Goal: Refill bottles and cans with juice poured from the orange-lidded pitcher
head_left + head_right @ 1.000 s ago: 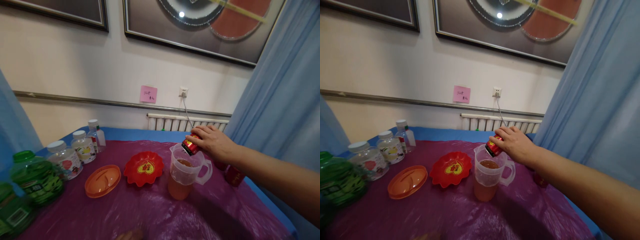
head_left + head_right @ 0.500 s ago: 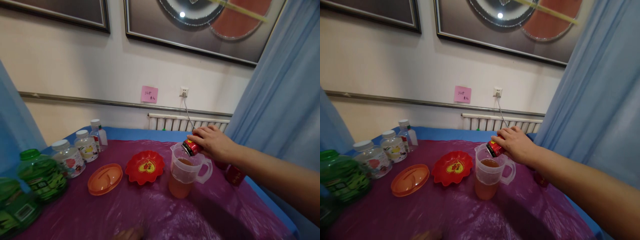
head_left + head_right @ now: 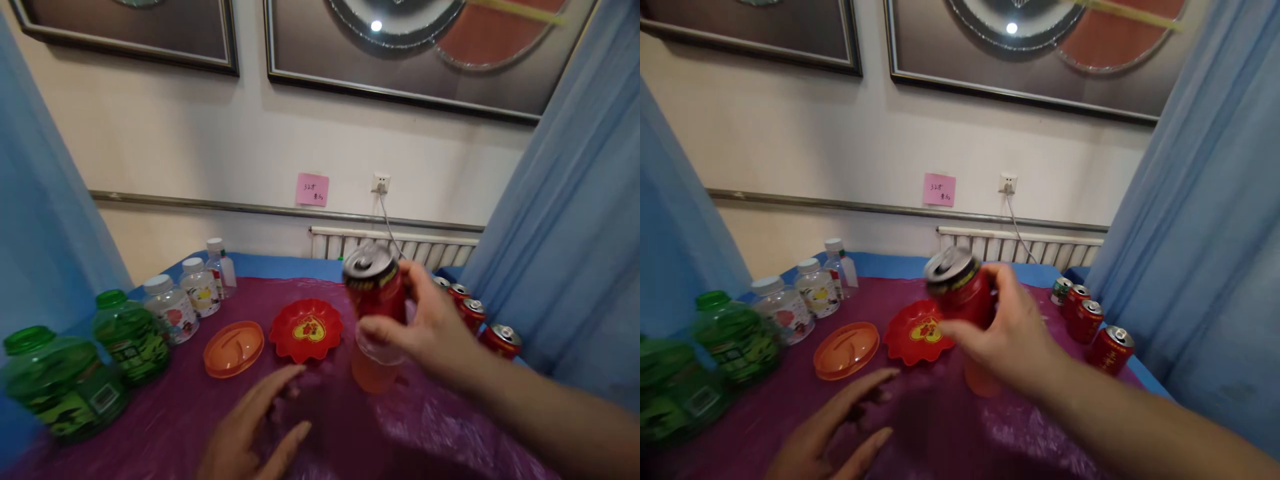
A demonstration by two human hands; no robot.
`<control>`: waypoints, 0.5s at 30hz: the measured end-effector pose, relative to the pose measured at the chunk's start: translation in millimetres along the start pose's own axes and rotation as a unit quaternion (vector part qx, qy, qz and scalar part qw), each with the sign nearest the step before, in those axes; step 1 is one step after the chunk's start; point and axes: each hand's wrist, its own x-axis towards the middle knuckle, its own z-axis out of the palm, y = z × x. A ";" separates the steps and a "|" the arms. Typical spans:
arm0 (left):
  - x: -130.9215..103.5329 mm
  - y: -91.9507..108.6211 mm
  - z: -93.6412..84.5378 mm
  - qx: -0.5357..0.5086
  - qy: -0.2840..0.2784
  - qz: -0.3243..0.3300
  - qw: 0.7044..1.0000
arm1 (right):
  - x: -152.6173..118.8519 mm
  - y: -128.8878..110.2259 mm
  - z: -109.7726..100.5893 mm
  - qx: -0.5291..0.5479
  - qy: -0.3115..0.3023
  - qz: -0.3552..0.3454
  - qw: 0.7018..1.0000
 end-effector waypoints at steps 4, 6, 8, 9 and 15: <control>27.6 42.8 -13.0 -0.126 0.048 -0.053 0.989 | -46.7 -13.7 65.6 0.099 -0.108 0.054 0.988; 35.9 52.5 -11.2 -0.149 0.045 -0.068 0.985 | -59.5 -10.9 92.8 0.106 -0.109 0.071 0.986; 40.0 54.0 -6.9 -0.146 0.036 -0.087 0.985 | -66.7 -5.7 114.1 0.110 -0.090 0.072 0.987; 41.1 52.5 -4.8 -0.139 0.032 -0.096 0.985 | -69.7 -2.7 122.6 0.113 -0.080 0.070 0.988; 75.4 16.3 -9.7 -0.071 0.015 -0.117 0.990 | -114.1 34.5 148.6 0.090 -0.061 0.083 0.991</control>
